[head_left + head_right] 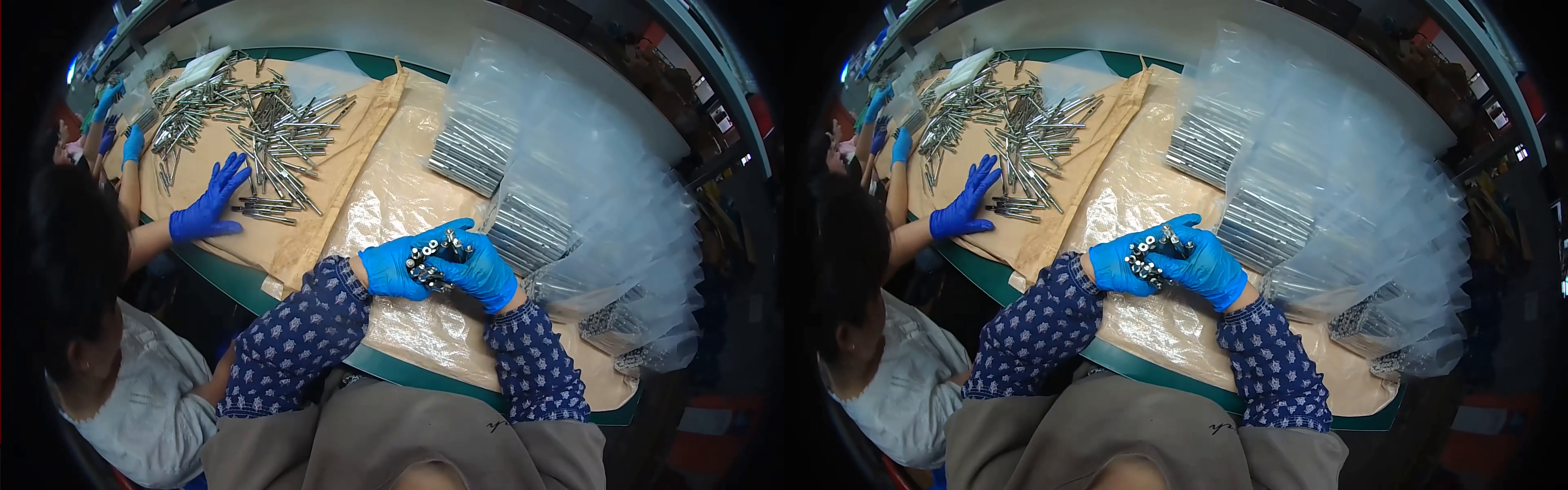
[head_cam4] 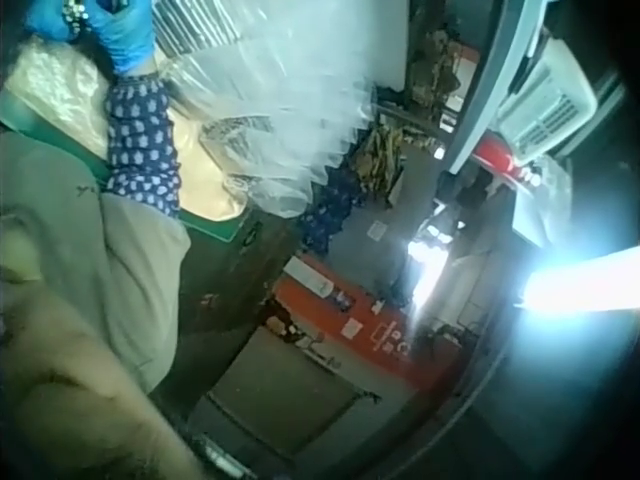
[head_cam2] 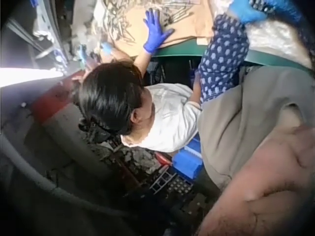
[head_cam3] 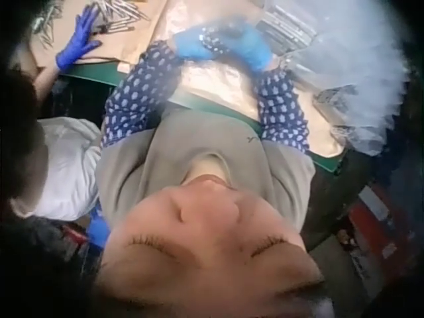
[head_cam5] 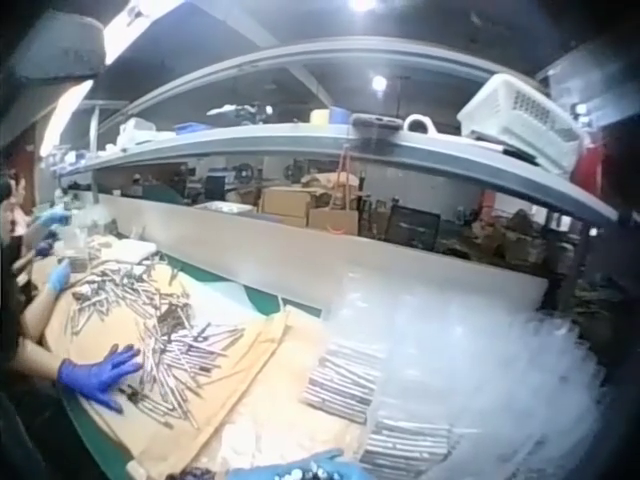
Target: Counting out sets of small metal pins, bundling them together, and placing them into plastic bags.
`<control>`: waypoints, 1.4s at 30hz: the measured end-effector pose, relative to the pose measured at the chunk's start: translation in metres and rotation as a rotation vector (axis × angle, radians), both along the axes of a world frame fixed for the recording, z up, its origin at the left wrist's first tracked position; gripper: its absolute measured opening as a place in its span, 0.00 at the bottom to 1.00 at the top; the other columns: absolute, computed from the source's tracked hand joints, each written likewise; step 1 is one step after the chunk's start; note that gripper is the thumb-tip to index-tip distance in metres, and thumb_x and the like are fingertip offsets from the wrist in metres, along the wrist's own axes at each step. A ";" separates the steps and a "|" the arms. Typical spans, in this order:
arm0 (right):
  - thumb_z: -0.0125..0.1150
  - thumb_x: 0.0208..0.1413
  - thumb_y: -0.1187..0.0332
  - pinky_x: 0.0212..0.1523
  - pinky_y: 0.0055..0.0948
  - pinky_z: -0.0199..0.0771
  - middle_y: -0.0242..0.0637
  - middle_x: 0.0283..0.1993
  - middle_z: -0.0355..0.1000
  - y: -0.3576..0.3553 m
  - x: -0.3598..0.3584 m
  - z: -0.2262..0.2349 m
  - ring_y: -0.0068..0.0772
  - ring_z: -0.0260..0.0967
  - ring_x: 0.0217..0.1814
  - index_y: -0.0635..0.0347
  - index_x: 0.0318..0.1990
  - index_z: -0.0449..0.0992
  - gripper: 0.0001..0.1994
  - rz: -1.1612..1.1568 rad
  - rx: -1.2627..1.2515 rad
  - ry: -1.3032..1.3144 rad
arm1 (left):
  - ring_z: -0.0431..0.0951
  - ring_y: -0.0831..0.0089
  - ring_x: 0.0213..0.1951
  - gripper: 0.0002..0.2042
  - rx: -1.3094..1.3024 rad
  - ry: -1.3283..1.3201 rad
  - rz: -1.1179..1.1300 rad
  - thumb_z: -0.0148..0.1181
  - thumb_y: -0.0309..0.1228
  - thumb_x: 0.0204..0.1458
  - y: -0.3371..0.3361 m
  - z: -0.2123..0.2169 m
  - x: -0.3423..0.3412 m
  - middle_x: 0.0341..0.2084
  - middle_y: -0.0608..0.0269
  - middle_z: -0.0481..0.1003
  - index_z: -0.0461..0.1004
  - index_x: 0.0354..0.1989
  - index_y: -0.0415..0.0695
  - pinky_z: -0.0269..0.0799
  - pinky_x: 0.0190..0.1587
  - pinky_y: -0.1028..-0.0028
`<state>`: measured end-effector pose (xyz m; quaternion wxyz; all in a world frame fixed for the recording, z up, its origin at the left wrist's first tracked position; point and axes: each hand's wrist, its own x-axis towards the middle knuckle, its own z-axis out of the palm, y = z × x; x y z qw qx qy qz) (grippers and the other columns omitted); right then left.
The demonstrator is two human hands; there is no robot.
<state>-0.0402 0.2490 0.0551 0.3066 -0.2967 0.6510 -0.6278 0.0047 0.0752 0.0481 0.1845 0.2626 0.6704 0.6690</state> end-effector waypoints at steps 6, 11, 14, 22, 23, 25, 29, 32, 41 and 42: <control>0.66 0.47 0.69 0.42 0.22 0.71 0.37 0.40 0.75 -0.007 0.006 0.019 0.23 0.71 0.40 0.61 0.42 0.76 0.14 0.034 -0.097 0.009 | 0.67 0.70 0.52 0.44 -0.441 0.599 0.060 0.57 0.20 0.40 0.000 -0.006 0.002 0.52 0.58 0.66 0.39 0.66 0.43 0.63 0.56 0.73; 0.64 0.49 0.68 0.42 0.22 0.69 0.34 0.38 0.73 -0.010 0.012 0.001 0.23 0.70 0.40 0.63 0.39 0.75 0.11 -0.104 -0.016 0.149 | 0.72 0.64 0.49 0.35 0.070 0.010 0.087 0.62 0.27 0.40 0.005 -0.026 0.002 0.51 0.55 0.68 0.56 0.61 0.47 0.68 0.52 0.72; 0.61 0.52 0.66 0.38 0.23 0.70 0.33 0.33 0.72 -0.017 0.015 -0.003 0.24 0.70 0.35 0.64 0.40 0.73 0.12 -0.247 -0.170 0.067 | 0.76 0.62 0.37 0.17 -0.364 0.381 0.267 0.61 0.27 0.39 0.001 -0.026 0.000 0.36 0.56 0.75 0.71 0.41 0.45 0.73 0.41 0.71; 0.56 0.56 0.65 0.27 0.23 0.69 0.37 0.27 0.72 -0.016 0.002 -0.016 0.24 0.70 0.26 0.64 0.37 0.69 0.10 -0.470 -0.077 0.552 | 0.76 0.71 0.30 0.08 -0.131 0.138 0.444 0.59 0.27 0.45 0.005 -0.018 0.005 0.29 0.61 0.75 0.72 0.35 0.45 0.72 0.32 0.75; 0.56 0.56 0.65 0.27 0.23 0.69 0.37 0.27 0.72 -0.015 0.000 -0.015 0.24 0.70 0.26 0.64 0.37 0.69 0.10 -0.474 -0.075 0.552 | 0.76 0.71 0.30 0.08 -0.130 0.137 0.439 0.59 0.27 0.45 0.006 -0.015 0.004 0.29 0.61 0.75 0.72 0.35 0.45 0.72 0.32 0.75; 0.56 0.56 0.65 0.26 0.23 0.68 0.35 0.25 0.71 -0.017 0.000 -0.006 0.22 0.68 0.24 0.62 0.35 0.69 0.09 -0.606 -0.118 0.540 | 0.76 0.77 0.34 0.12 -0.011 -0.176 0.467 0.60 0.24 0.47 0.005 0.000 0.004 0.33 0.63 0.76 0.71 0.41 0.40 0.73 0.37 0.78; 0.53 0.58 0.64 0.34 0.22 0.67 0.35 0.30 0.71 -0.018 0.006 0.001 0.23 0.67 0.32 0.62 0.34 0.69 0.09 -0.645 -0.183 0.449 | 0.77 0.75 0.37 0.11 0.350 -0.330 0.515 0.59 0.21 0.49 0.001 -0.023 0.006 0.36 0.60 0.76 0.71 0.42 0.37 0.74 0.41 0.77; 0.51 0.59 0.64 0.32 0.21 0.66 0.34 0.29 0.70 -0.019 0.011 0.012 0.22 0.65 0.30 0.61 0.33 0.69 0.10 -0.649 -0.209 0.383 | 0.78 0.72 0.34 0.10 0.322 -0.327 0.514 0.60 0.24 0.48 -0.004 -0.020 0.004 0.31 0.57 0.77 0.71 0.39 0.38 0.75 0.38 0.75; 0.51 0.59 0.68 0.26 0.16 0.63 0.30 0.25 0.66 -0.020 0.013 -0.004 0.18 0.62 0.24 0.62 0.39 0.68 0.07 -0.546 -0.370 0.144 | 0.66 0.74 0.18 0.04 0.823 -0.539 0.610 0.57 0.25 0.50 -0.006 -0.011 0.009 0.11 0.70 0.62 0.67 0.27 0.45 0.66 0.27 0.74; 0.50 0.58 0.71 0.31 0.19 0.66 0.33 0.30 0.68 -0.021 0.013 -0.011 0.21 0.65 0.29 0.63 0.40 0.68 0.06 -0.523 -0.275 0.284 | 0.66 0.74 0.16 0.06 0.844 -0.523 0.594 0.60 0.26 0.49 -0.005 -0.007 0.011 0.10 0.70 0.61 0.67 0.25 0.45 0.63 0.23 0.75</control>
